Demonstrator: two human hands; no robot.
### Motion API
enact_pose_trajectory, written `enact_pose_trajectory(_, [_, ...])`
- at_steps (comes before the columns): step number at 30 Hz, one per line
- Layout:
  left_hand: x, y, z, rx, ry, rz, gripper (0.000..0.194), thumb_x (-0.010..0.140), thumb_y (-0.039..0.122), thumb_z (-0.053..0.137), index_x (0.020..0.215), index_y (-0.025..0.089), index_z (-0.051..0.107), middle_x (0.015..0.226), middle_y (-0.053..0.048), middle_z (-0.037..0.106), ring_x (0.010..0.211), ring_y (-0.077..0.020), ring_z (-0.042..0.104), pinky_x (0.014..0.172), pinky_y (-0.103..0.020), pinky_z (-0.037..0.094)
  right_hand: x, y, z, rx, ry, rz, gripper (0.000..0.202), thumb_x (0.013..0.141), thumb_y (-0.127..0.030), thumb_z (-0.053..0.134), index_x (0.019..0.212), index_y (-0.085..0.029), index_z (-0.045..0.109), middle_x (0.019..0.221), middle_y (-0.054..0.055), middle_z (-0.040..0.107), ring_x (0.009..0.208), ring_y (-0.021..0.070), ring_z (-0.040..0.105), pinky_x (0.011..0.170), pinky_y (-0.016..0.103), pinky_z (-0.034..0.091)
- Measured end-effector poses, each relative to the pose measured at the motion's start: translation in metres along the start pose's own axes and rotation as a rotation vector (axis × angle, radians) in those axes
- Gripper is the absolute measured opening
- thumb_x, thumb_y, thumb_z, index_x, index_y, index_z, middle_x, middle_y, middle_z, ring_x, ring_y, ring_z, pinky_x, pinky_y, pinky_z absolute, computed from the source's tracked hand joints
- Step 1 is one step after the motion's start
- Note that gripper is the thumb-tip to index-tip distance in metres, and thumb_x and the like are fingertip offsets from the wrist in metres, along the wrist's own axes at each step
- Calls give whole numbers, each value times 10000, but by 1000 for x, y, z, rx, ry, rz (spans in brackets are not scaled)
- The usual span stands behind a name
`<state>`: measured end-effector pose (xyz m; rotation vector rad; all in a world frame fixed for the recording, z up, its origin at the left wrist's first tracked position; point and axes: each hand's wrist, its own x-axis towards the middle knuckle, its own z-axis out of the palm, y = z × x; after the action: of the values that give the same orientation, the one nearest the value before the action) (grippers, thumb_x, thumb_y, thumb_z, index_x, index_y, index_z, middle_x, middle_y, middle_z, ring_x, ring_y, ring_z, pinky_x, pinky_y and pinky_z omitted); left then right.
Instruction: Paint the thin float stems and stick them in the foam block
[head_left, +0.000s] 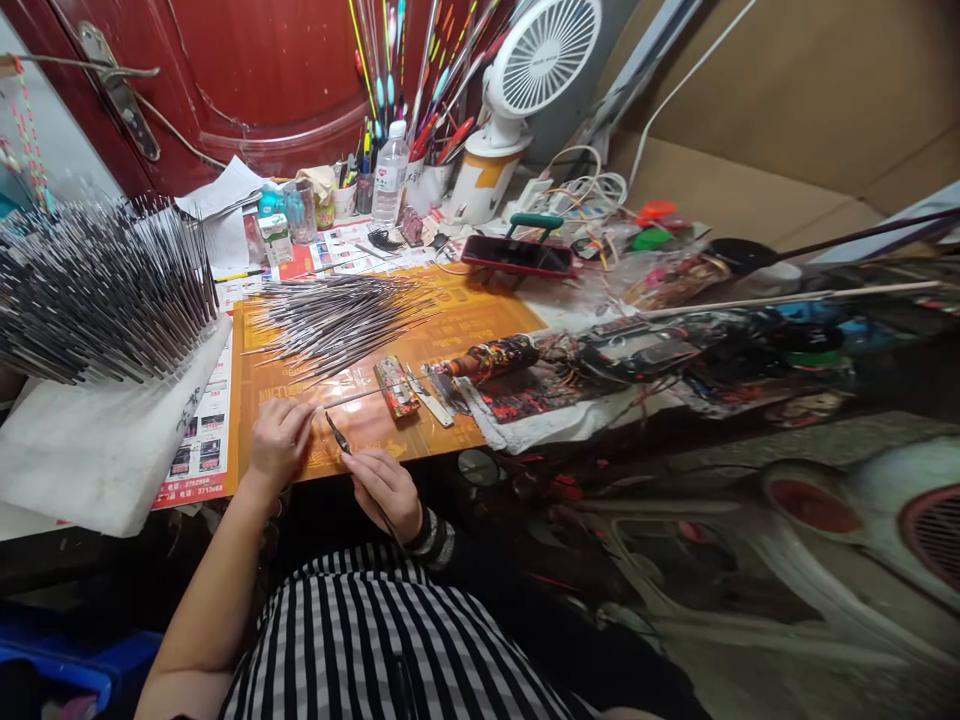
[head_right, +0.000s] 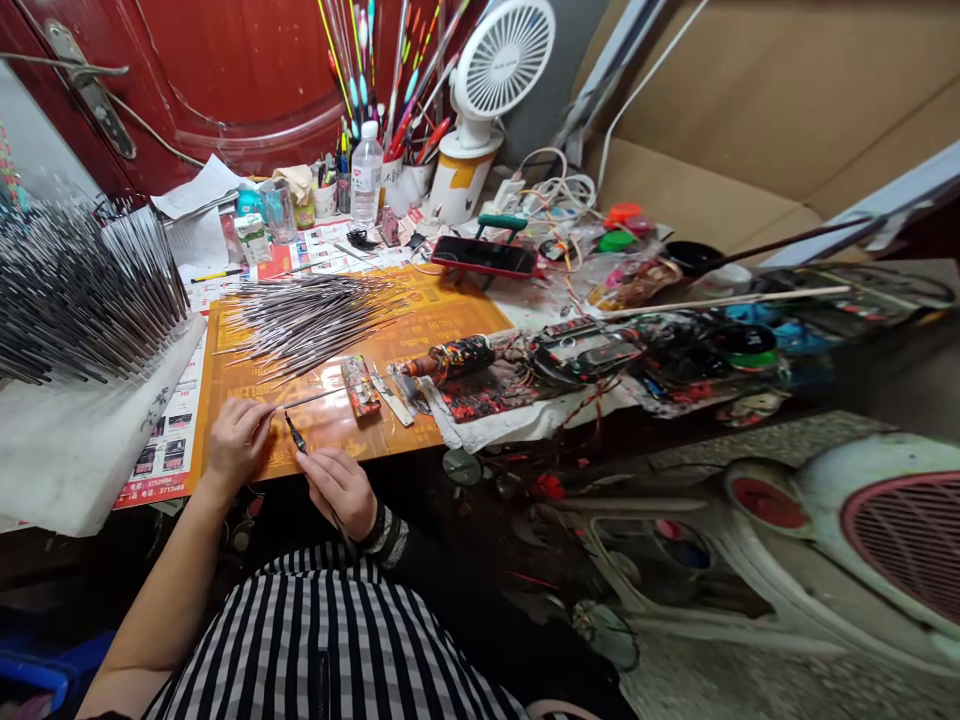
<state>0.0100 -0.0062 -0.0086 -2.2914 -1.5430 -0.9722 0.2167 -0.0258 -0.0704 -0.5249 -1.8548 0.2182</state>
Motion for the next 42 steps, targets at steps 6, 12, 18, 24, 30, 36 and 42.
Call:
enact_pose_trajectory(6, [0,1,0,-2,-1,3,205,986,243,495,1023,192,689,878,-67,705,830,-197,607,797,-356,464,-6,1,2,-44,-29,6,623,917,-50,534,1510,-213,437,1120,109,744,1026,233,716,869,407,634])
enact_pose_trajectory(12, [0,1,0,-8,-11,-18,218,986,254,489,1026,200,696,881,-67,707,830,-195,612,805,-363,471,-5,0,3,-47,-37,40,618,918,-54,546,1503,-227,450,1123,100,748,1028,232,723,893,407,633])
enact_pose_trajectory(18, [0,1,1,1,-13,-2,195,986,243,495,1012,198,683,892,-63,713,822,-193,599,801,-356,457,-6,0,4,-50,-35,41,615,930,-60,523,1513,-237,437,1159,104,741,1038,242,721,885,427,640])
enact_pose_trajectory(24, [0,1,1,15,-10,10,179,985,234,502,1009,195,675,880,-57,706,813,-190,587,799,-345,446,-5,0,5,-57,-31,27,653,912,-33,540,1525,-221,418,1165,114,738,1051,248,708,879,426,634])
enact_pose_trajectory(30, [0,1,1,13,-13,8,180,985,232,500,1013,194,673,885,-55,705,816,-190,585,797,-340,441,-5,-1,4,-52,-42,34,654,917,-39,535,1531,-227,408,1161,112,734,1048,246,701,875,424,631])
enact_pose_trajectory(36, [0,1,1,6,7,29,160,979,218,519,1020,185,670,885,-56,709,817,-188,588,792,-337,444,-5,-1,5,-52,-39,37,650,912,-30,547,1523,-209,422,1140,116,733,1038,246,690,872,424,627])
enact_pose_trajectory(42, [0,1,1,18,6,25,145,980,224,527,1008,191,666,879,-48,710,808,-185,590,793,-336,445,-5,-1,6,-53,-34,25,596,928,-37,532,1502,-175,451,1140,131,730,1065,240,686,891,420,619])
